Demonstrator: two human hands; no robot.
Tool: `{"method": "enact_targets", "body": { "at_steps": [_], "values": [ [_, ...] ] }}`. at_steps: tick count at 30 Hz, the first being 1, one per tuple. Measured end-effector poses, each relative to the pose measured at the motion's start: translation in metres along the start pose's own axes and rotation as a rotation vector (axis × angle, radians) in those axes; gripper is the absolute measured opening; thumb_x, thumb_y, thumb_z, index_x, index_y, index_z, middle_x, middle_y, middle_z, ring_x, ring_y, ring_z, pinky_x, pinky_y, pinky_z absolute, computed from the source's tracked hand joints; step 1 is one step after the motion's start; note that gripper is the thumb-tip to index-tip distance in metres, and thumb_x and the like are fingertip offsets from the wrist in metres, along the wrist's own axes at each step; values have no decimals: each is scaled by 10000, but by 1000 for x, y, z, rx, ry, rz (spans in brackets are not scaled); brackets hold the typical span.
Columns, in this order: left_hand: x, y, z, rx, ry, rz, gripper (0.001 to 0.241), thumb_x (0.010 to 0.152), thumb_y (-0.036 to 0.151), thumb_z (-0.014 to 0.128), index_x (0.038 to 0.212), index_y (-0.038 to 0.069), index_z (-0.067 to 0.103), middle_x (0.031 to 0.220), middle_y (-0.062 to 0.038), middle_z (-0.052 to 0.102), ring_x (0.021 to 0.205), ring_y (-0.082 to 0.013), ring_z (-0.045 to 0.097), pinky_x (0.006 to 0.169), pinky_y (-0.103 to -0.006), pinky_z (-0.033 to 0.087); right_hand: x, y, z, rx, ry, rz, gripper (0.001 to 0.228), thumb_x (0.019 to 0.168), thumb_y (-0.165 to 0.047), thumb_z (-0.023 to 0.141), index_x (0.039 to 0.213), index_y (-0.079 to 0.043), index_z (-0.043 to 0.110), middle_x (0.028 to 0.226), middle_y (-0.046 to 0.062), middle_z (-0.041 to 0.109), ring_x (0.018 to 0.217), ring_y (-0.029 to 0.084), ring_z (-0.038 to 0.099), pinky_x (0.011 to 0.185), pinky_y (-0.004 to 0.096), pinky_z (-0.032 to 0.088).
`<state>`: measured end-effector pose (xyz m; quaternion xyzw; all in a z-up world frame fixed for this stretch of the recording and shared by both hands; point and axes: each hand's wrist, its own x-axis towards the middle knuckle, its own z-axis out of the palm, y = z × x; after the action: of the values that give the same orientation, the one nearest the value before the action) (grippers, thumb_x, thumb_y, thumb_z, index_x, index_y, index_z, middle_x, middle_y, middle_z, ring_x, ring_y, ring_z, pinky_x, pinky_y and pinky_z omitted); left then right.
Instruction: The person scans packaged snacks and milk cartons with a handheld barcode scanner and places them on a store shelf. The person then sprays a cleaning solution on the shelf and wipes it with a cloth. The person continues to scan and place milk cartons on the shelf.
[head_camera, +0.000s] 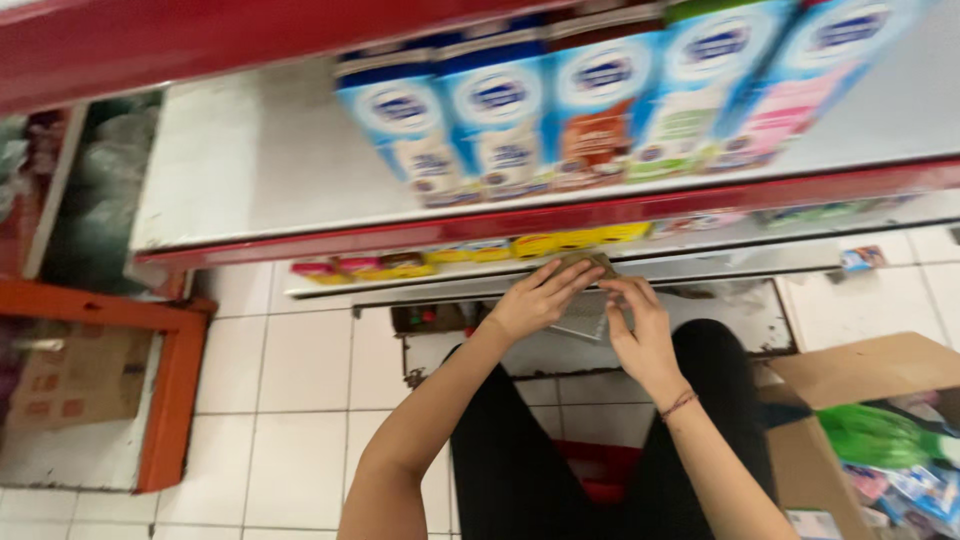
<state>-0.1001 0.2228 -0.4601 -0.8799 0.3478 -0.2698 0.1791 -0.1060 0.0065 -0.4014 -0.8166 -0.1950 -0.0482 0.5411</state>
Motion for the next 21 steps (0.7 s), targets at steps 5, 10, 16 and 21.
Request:
{"method": "enact_targets", "body": {
  "at_steps": [5,10,16,21],
  "values": [
    [-78,-39,-8,0,42,-45,402,967,187,618,1349,110,715,1680,21,352,1550,-137,316,1300,-396,199,-1,-36,57,41,-109,-4,264,906,20,577,1152,-22,662,1113,133,657,936,264,693,838,344,554],
    [-154,-72,-21,-13,-51,-87,501,898,158,628,1395,116,679,1640,49,406,1504,-120,385,1255,-373,277,-2,-68,115,8,-240,-69,240,905,-9,591,1136,-21,657,1109,130,653,979,309,679,872,382,536],
    [-230,-100,-37,-15,-50,-222,496,976,201,636,1467,130,623,1626,70,423,1476,-112,414,1271,-376,290,-3,-92,166,22,-361,-123,234,910,-15,591,1134,-27,659,1119,122,652,1002,291,678,878,369,542],
    [-273,-117,-43,22,-73,-249,488,971,206,635,1454,135,631,1623,73,425,1476,-118,418,1274,-390,291,-7,-104,193,21,-400,-143,236,901,-15,589,1127,-20,656,1107,111,652,982,266,681,877,365,543]
  ]
}}
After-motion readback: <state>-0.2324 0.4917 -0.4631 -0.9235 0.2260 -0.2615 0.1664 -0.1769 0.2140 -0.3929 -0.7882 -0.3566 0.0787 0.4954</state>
